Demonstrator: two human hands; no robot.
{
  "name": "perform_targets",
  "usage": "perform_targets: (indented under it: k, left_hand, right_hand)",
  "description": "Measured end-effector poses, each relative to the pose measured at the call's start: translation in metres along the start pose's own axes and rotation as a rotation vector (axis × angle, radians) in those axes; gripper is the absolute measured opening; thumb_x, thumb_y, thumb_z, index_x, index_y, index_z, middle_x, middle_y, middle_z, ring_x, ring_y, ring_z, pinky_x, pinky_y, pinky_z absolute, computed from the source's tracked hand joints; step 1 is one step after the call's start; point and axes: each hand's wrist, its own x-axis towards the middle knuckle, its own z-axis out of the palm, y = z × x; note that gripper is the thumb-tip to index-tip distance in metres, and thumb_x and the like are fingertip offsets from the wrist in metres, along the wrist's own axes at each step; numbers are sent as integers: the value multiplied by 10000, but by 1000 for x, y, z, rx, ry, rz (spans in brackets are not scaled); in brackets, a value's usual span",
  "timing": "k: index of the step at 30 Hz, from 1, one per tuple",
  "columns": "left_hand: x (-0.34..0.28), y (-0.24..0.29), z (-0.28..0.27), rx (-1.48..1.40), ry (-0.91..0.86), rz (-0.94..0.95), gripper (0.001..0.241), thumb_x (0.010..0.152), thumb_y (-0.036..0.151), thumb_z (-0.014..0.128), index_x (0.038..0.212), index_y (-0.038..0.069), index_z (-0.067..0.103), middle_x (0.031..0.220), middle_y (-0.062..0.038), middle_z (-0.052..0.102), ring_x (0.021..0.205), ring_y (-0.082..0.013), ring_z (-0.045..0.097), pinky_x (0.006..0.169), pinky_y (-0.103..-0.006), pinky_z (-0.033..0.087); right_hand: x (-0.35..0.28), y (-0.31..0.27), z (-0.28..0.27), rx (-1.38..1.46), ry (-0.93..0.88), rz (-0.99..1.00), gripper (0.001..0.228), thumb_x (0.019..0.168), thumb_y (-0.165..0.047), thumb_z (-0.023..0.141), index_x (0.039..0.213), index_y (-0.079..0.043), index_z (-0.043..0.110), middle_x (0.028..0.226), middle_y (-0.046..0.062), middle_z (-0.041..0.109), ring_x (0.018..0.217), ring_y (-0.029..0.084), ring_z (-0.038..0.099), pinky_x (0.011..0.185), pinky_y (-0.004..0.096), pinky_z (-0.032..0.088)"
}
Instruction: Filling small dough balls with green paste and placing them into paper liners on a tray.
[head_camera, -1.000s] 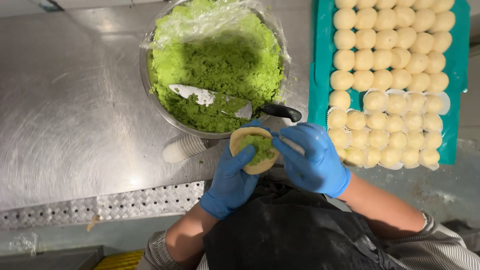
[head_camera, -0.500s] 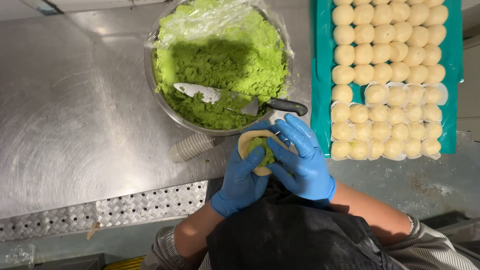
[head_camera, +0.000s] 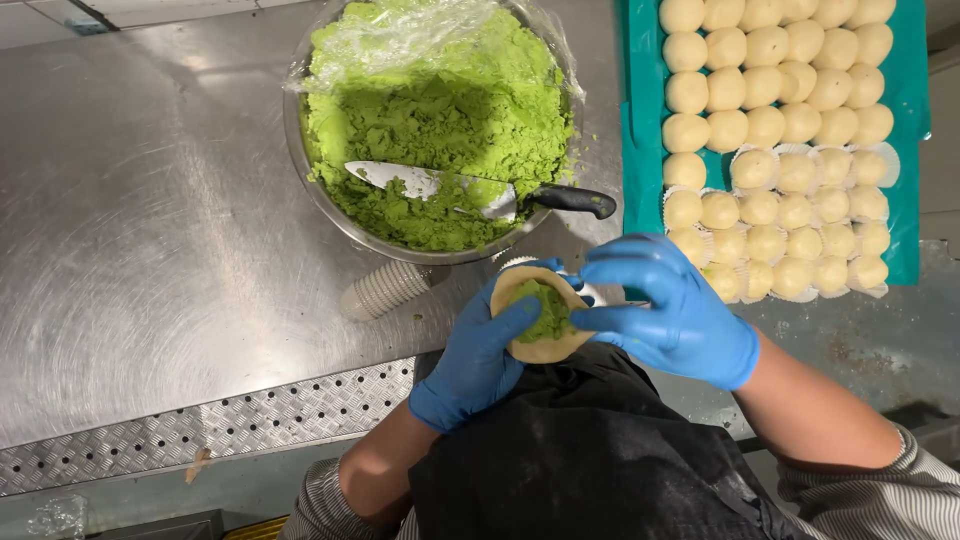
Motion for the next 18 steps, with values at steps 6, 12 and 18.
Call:
perform_targets:
  k: [6, 12, 18]
  left_hand:
    - [7, 4, 6, 515, -60, 89, 378, 1019, 190, 654, 1346, 5, 611, 1448, -78, 567, 1357, -209, 557, 1182, -371, 432]
    - [19, -2, 18, 637, 21, 80, 465, 965, 176, 667, 1395, 45, 546, 1465, -46, 497, 1326, -167, 528, 1143, -336, 426]
    - [32, -18, 34, 571, 8, 7, 382, 948, 144, 680, 1310, 42, 611, 1292, -55, 616, 1185, -157, 610, 1031, -309, 502]
  right_hand:
    - [-42, 3, 22, 866, 135, 898, 212, 874, -17, 762, 1081, -37, 717, 1087, 76, 714, 944, 128, 676, 811, 272, 578]
    - [-63, 1, 28, 828, 285, 942, 135, 937, 28, 758, 1069, 44, 735, 983, 78, 691, 813, 111, 624, 721, 268, 536]
    - [-71, 6, 20, 795, 253, 984, 138, 900, -28, 737, 1035, -3, 751, 882, 59, 720, 741, 120, 653, 673, 258, 553]
